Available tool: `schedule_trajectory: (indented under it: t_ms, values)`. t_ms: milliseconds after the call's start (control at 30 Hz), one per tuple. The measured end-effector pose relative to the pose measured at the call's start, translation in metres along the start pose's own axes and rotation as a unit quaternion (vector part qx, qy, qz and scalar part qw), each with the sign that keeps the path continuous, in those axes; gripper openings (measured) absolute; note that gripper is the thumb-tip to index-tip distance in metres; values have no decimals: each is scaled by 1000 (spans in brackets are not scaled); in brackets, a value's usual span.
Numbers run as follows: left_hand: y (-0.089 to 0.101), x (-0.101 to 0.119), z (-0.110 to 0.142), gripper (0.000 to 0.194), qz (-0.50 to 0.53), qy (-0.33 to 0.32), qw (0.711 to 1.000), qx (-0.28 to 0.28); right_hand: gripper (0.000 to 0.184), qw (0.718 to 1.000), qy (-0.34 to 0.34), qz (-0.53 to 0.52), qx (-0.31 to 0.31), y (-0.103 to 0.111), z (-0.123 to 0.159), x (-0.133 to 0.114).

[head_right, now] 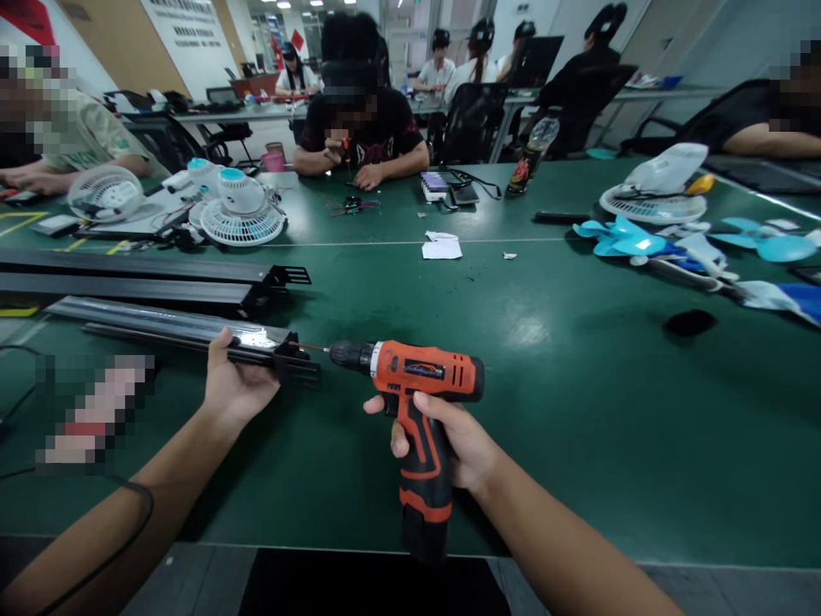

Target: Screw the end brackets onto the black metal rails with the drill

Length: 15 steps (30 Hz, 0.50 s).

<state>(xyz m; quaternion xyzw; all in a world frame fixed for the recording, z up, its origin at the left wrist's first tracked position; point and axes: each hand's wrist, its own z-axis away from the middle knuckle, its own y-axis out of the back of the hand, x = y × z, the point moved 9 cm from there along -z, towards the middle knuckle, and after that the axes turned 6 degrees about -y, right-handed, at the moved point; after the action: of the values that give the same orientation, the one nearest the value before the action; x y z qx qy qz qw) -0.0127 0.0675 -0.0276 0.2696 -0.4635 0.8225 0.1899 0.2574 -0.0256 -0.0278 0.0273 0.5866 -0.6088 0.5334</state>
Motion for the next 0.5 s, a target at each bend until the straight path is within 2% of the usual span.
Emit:
schedule_trajectory:
  t_ms: [200,500]
  values:
    - [1,-2,-1,38,9,10,1000,-3,49,1000,9,27,2,0,0,-1]
    - [1,-1,-1,39,0,6,1000,-10,44,999,19,-26,-19,4,-11,2]
